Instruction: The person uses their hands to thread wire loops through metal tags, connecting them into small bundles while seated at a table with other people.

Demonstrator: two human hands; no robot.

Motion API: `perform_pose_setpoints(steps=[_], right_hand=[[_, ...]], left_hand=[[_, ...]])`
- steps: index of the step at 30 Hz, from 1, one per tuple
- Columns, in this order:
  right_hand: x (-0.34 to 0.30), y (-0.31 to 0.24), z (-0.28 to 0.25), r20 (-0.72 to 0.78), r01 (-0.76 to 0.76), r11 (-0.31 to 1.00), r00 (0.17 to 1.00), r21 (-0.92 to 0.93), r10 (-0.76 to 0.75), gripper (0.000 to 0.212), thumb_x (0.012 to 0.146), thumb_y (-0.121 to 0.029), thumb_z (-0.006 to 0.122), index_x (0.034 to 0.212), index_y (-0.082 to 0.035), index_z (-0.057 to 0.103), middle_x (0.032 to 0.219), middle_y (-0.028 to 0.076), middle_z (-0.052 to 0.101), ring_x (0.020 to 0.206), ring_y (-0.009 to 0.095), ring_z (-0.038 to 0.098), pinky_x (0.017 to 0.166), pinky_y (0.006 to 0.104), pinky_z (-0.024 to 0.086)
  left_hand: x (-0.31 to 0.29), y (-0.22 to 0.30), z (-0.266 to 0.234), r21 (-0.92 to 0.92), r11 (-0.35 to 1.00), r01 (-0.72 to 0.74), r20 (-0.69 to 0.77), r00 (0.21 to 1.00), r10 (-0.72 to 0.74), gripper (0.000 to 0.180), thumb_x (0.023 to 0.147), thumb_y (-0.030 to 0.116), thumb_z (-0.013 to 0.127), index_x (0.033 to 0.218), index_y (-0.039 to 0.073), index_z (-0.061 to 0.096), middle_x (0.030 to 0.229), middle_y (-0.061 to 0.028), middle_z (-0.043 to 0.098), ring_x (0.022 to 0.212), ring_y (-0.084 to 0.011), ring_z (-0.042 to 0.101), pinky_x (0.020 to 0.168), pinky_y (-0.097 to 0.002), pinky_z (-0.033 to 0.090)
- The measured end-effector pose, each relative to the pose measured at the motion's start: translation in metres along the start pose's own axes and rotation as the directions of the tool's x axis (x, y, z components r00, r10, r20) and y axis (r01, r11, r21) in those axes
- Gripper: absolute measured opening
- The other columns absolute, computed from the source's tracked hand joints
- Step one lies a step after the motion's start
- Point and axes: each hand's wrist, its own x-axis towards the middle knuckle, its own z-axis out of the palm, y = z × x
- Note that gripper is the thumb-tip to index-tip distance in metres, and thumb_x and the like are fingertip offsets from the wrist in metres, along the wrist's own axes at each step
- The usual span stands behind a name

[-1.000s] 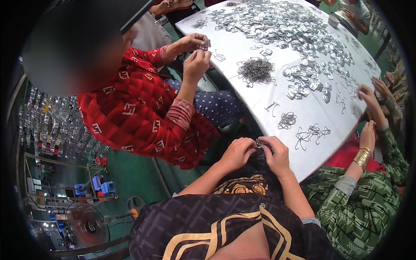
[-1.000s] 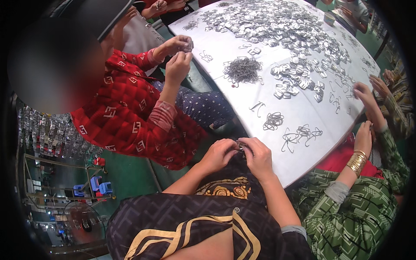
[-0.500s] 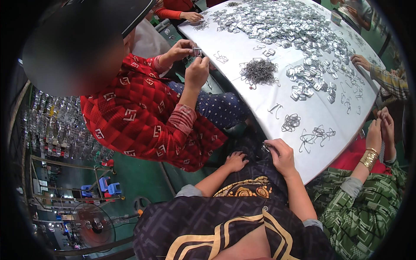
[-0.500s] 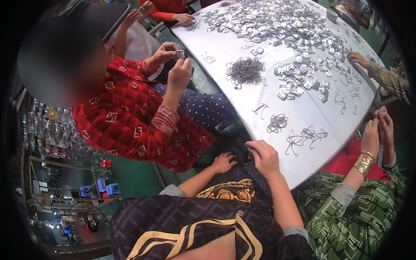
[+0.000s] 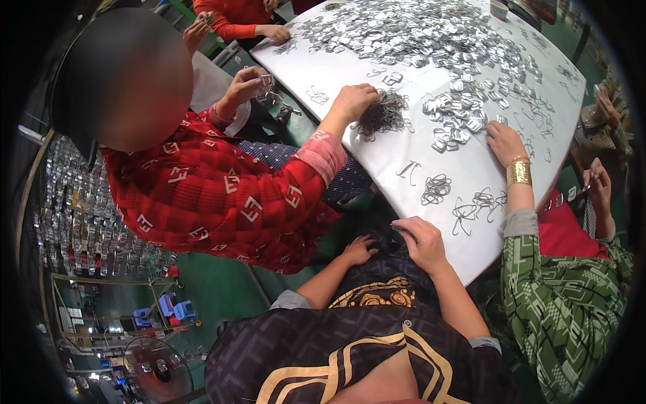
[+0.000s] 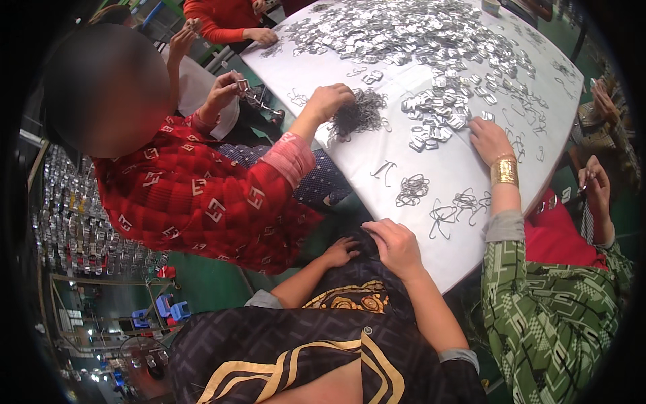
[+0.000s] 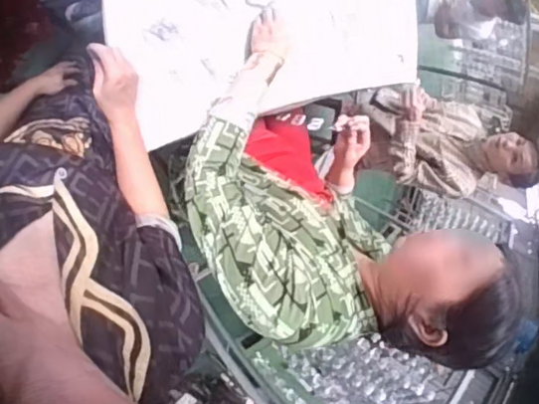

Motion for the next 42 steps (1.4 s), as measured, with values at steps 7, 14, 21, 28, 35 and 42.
perform_pose_setpoints(steps=[7, 14, 21, 28, 35, 42], right_hand=[[-0.002, 0.003, -0.001, 0.017, 0.004, 1.000, 1.000, -0.019, -0.004, 0.022, 0.078, -0.001, 0.063, 0.098, -0.008, 0.065, 0.084, 0.008, 0.064, 0.074, 0.027, 0.062, 0.066, 0.0354, 0.047], [-0.001, 0.003, -0.001, -0.001, 0.012, 1.000, 1.000, -0.014, -0.012, 0.020, 0.078, -0.002, 0.063, 0.097, -0.008, 0.065, 0.085, 0.008, 0.064, 0.075, 0.028, 0.062, 0.066, 0.0357, 0.047], [-0.001, 0.004, -0.001, -0.006, 0.018, 1.000, 1.000, -0.021, -0.018, 0.018, 0.078, -0.002, 0.064, 0.096, -0.008, 0.065, 0.083, 0.008, 0.063, 0.073, 0.029, 0.062, 0.065, 0.0367, 0.047], [-0.001, 0.000, -0.002, 0.000, 0.005, 1.000, 1.000, -0.026, -0.005, 0.019, 0.077, -0.001, 0.064, 0.095, -0.007, 0.066, 0.083, 0.009, 0.065, 0.074, 0.027, 0.062, 0.066, 0.0348, 0.048], [-0.002, 0.003, -0.001, -0.004, 0.003, 0.999, 1.000, -0.034, -0.004, 0.019, 0.077, -0.002, 0.064, 0.095, -0.007, 0.066, 0.083, 0.009, 0.065, 0.075, 0.027, 0.063, 0.067, 0.0342, 0.049], [0.001, 0.002, -0.004, 0.011, 0.008, 0.999, 1.000, -0.044, -0.008, 0.018, 0.079, -0.003, 0.063, 0.096, -0.008, 0.065, 0.081, 0.009, 0.063, 0.072, 0.029, 0.061, 0.065, 0.0370, 0.048]], left_hand=[[0.003, -0.001, 0.002, 0.031, 1.000, 0.002, 0.010, 1.000, -0.002, 0.053, 0.089, 0.047, 0.052, 0.136, 0.021, 0.049, 0.152, -0.0076, 0.029, 0.141, -0.0306, 0.022, 0.113, -0.0456, 0.024], [0.004, -0.002, 0.002, 0.023, 1.000, 0.015, 0.011, 1.000, -0.016, 0.054, 0.089, 0.046, 0.053, 0.137, 0.021, 0.048, 0.151, -0.0075, 0.030, 0.141, -0.0301, 0.022, 0.113, -0.0441, 0.023], [-0.002, 0.004, -0.004, 0.005, 1.000, 0.008, -0.006, 1.000, -0.007, 0.053, 0.089, 0.046, 0.053, 0.136, 0.020, 0.049, 0.151, -0.0092, 0.030, 0.140, -0.0307, 0.024, 0.114, -0.0422, 0.023], [-0.006, 0.006, -0.006, -0.019, 1.000, 0.012, -0.012, 1.000, -0.012, 0.053, 0.090, 0.045, 0.053, 0.136, 0.019, 0.049, 0.151, -0.0104, 0.031, 0.140, -0.0315, 0.024, 0.114, -0.0412, 0.023], [-0.020, 0.027, -0.039, -0.153, 0.988, 0.000, -0.087, 0.996, -0.014, 0.043, 0.086, 0.034, 0.062, 0.119, 0.007, 0.063, 0.123, -0.0190, 0.057, 0.116, -0.0341, 0.054, 0.099, -0.0405, 0.041], [-0.061, 0.099, -0.152, -0.204, 0.971, -0.123, -0.274, 0.960, 0.064, 0.034, 0.084, 0.027, 0.065, 0.106, 0.001, 0.067, 0.098, -0.0198, 0.068, 0.093, -0.0320, 0.066, 0.083, -0.0390, 0.050]])
